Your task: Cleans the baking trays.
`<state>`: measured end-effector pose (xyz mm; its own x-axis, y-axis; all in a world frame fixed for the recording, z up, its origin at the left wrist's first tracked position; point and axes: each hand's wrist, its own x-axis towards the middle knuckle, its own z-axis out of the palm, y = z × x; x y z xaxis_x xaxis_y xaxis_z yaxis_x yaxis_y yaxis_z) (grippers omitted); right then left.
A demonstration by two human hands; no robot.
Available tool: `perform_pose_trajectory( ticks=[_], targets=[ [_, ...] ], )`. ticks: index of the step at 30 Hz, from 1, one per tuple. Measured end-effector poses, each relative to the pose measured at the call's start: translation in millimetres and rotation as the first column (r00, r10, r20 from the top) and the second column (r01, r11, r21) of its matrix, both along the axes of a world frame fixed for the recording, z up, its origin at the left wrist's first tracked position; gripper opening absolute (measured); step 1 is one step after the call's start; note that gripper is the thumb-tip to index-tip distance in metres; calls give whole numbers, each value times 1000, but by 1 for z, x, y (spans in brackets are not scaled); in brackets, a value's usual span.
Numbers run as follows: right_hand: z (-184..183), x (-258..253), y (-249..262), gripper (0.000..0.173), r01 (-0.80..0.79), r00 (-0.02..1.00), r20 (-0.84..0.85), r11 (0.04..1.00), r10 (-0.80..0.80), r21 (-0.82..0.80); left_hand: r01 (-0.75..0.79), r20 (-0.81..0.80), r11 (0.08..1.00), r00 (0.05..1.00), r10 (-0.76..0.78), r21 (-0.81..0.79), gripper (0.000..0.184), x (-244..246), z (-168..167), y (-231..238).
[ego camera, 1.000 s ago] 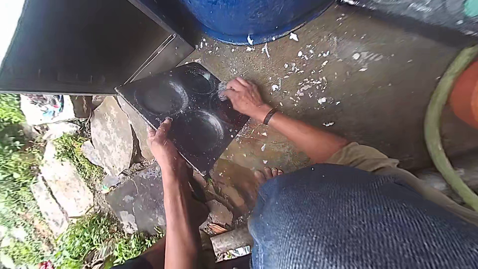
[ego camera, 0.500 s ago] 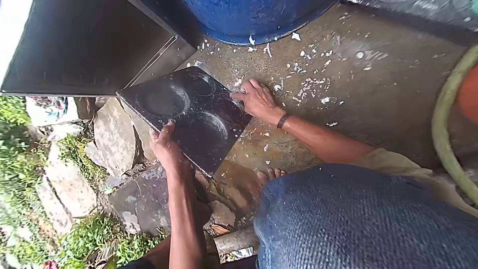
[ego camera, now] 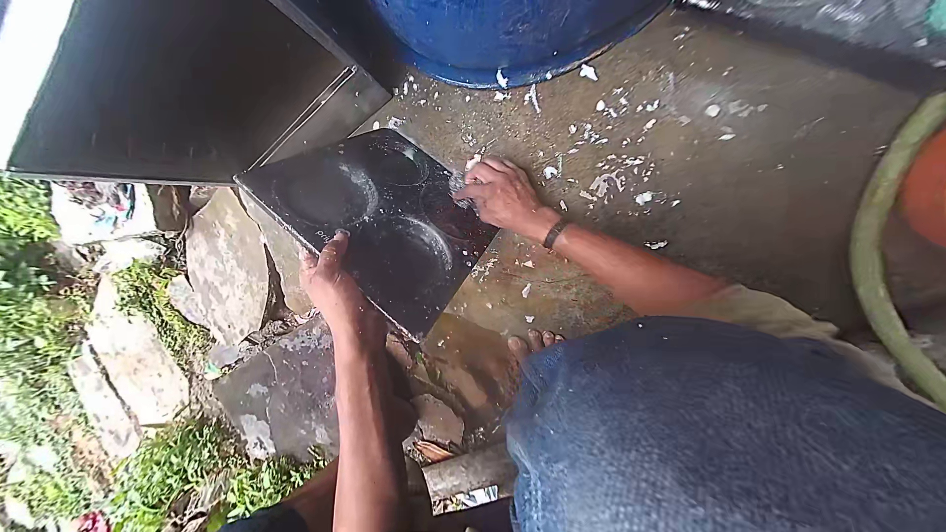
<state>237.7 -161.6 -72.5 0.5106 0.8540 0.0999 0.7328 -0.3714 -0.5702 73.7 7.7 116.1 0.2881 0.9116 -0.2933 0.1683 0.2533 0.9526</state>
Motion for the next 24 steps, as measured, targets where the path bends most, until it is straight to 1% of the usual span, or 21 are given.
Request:
perform_pose_trajectory(
  ticks=[1,3,5,6,7,8,10,11,12,13,16,18,19,20,22,23,24],
  targets=[
    [5,-6,-13,28,3,1000,-16,998,-4,-61,-10,-5,1000,1000,10,8,17,-1,0,0],
    [25,-27,-36,30,28,990,-131,989,-48,-146,-14,-15,1000,1000,15,9,16,-7,-3,0],
    [48,-44,-49,33,71,948,-299,989,-106,-128,-10,-9,1000,1000,10,10,15,-8,-5,1],
    [59,-51,-50,33,84,919,-378,992,-113,-90,-8,-6,1000,1000,8,11,16,-7,-5,2],
    [68,-58,-48,33,95,885,-457,995,-91,-14,-6,0,1000,1000,6,11,17,-6,-4,2],
    [76,-64,-45,33,105,850,-526,990,-43,89,-2,-3,1000,1000,2,10,17,-4,-2,2],
    [94,-81,-32,29,118,745,-656,944,120,307,-3,-5,1000,1000,3,7,16,-2,0,1],
    [104,-91,-25,27,126,701,-689,919,184,374,-3,-5,1000,1000,4,4,14,-2,0,1],
    [111,-102,-19,27,135,680,-698,896,226,422,-8,-5,1000,1000,8,0,13,-3,0,0],
    [116,-112,-15,26,140,688,-684,880,243,454,-13,-7,1000,1000,13,-3,12,-5,0,0],
    [125,-133,-16,31,121,781,-588,871,213,476,-19,1,1000,1000,19,-9,12,-5,-2,2],
    [132,-145,-25,46,87,839,-507,872,197,482,-28,17,1000,999,28,-6,9,-5,-2,0],
    [132,-151,-28,50,76,879,-440,856,184,511,-40,26,999,999,40,-14,9,-3,0,-4],
    [129,-155,-28,49,82,918,-367,829,153,553,-56,30,998,998,57,-32,10,0,3,-10],
    [122,-155,-23,35,118,967,-249,760,59,639,-91,42,993,995,95,-76,14,8,10,-24],
    [120,-147,-18,29,124,978,-209,726,28,676,-108,64,990,991,114,-94,17,12,13,-30],
    [121,-134,-14,27,119,983,-183,698,18,706,-117,97,987,987,127,-110,20,16,16,-35]
  ],
)
